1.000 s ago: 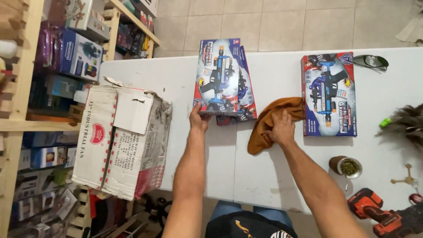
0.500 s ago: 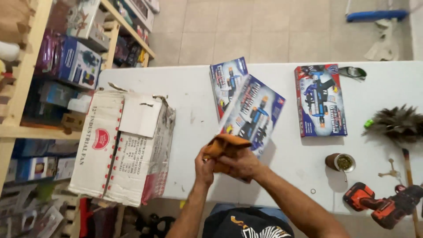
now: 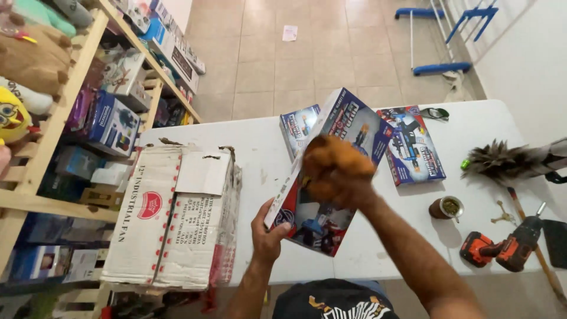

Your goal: Unboxing, assembling, and inspecting various toy guns and merchandise in a stockroom.

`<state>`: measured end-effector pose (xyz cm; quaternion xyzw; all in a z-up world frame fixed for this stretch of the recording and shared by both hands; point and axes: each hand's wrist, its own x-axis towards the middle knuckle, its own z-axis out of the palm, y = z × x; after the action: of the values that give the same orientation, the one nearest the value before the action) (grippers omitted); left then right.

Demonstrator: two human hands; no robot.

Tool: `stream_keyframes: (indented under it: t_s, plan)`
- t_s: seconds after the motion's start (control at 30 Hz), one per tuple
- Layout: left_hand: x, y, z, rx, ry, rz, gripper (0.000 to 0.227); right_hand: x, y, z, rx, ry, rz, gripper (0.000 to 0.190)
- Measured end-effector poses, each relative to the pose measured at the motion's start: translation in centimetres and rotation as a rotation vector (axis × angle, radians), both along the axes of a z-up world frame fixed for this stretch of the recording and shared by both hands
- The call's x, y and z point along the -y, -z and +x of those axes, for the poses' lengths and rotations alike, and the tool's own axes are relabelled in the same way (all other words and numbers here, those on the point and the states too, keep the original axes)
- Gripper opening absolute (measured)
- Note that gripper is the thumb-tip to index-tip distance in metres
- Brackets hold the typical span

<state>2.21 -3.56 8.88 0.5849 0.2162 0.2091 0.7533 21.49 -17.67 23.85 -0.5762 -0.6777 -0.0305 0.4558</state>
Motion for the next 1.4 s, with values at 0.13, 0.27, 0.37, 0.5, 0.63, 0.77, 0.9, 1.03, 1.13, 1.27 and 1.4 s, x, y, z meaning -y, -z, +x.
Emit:
stream_keyframes:
  t_s: [0.13, 0.27, 0.37, 0.5, 0.63, 0.77, 0.9, 1.03, 1.13, 1.27, 1.4]
  plan:
    - [0.9, -3.3, -2.5, 0.141, -0.069, -0.238, 0.073, 2.5, 2.7, 4.2, -0.352, 0.560, 0.232, 0.013]
    - [1.9, -4.5, 0.1, 0.231, -0.259, -0.461, 0.073, -1.3, -1.0, -7.2, -0.107, 0.440, 0.317, 0.024]
    - [-0.1, -3.3, 0.9, 0.328, -0.307, -0.162, 0.073, 1.4, 13.8, -8.3, -0.025, 0.480, 0.070, 0.054]
    - [0.6, -5.1, -0.1, 0.322, -0.051, 0.494, 0.068, -1.2, 6.3, -5.7, -1.165, 0.689, 0.228, 0.034]
    - [0.1, -5.2, 3.1, 0.507, -0.236, 1.297, 0.042, 1.9, 2.0, -3.4, -1.509, 0.248, 0.788, 0.050]
    - [0.4, -2.5, 4.7, 0.491, -0.355, 1.492, 0.038, 3.8, 6.1, -4.0, -1.425, 0.234, 0.901, 0.074]
    - [1.6, -1.3, 4.7, 0.612, -0.216, 1.531, 0.036, 4.3, 8.4, -4.7, -1.257, 0.694, 0.759, 0.070]
    - [1.6, -0.6, 3.1, 0.366, 0.112, 0.334, 0.128, 9.9, 19.9, -1.0, -1.428, 0.759, 0.746, 0.080]
    - [3.1, 1.6, 4.4, 0.307, 0.188, -0.435, 0.101, 9.5, 15.8, -2.8, -1.501, 0.690, 0.600, 0.073]
    - [3.3, 0.4, 4.4, 0.260, -0.084, -0.339, 0.077, 11.4, 14.8, -2.9, -1.130, 1.203, -0.069, 0.070]
    - [1.7, 0.2, 3.6, 0.230, -0.151, -0.087, 0.079, 11.3, 16.0, -2.7, -0.565, 1.066, 0.290, 0.047]
